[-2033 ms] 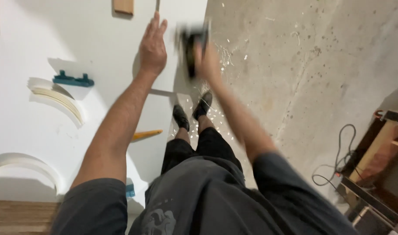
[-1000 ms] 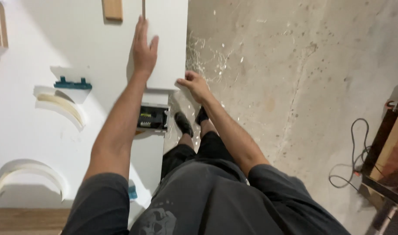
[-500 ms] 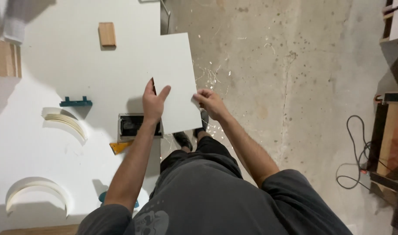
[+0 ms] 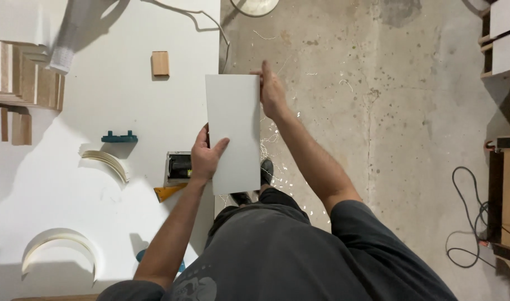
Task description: The person uses a clothes iron to heat a white plastic sheet on a workbench. They then use a blue hand sander and a yellow plastic scraper to smooth the surface of the plastic sheet, repeatedly moving the tools back and forth across the material.
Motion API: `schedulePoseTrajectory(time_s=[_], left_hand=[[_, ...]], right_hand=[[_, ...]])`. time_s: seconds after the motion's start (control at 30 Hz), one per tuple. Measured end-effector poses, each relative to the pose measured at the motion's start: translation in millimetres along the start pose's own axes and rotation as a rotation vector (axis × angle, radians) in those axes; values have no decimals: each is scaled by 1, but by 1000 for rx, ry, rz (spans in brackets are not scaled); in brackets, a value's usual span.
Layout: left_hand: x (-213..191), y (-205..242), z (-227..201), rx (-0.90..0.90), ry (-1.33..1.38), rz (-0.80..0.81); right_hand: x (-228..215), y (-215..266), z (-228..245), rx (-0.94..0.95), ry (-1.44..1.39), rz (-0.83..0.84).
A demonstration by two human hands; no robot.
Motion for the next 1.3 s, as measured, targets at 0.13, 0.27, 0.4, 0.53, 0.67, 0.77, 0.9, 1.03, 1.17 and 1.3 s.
schedulePoseTrajectory(time_s=[0.13,0.27,0.4,0.53,0.67,0.77,0.9,1.03,1.17,1.3], left_hand=[[-3,1,2,91,-96,-75],[-26,-12,-40,159,-152,-239],[-72,-44,-57,123,-214,-203],[-45,-44,-63,-100,-148,-65],[4,-10,-29,-587,166,144],[14,-14,-5,-908,279,107],[-24,-68,-7,-471,-301,37],[-7,-130,19,-135,-320,-11],[-66,-192,100,140,-536,-123],[-96,-219,129,359,-909,-166]], right_hand=[[25,6,-35,28,287,-67],[73,138,-23,-46,648,329],[37,182,-142,-43,174,752],[-17,134,-71,-675,705,102],[-3,138,2,-1240,935,7],[-16,100,-43,-1090,831,151],[3,63,-15,-369,486,153],[54,1,-75,-77,155,146],[87,-22,-102,75,199,123],[99,-49,-152,173,211,55]])
Point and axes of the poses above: each hand's wrist, its own y-axis away from the middle knuckle, its own x-axis out of the palm, z = x × y, the point moved 6 cm from there along -y, towards the middle knuckle, and after that the axes turned 15 degrees about y, right-handed, at the moved point
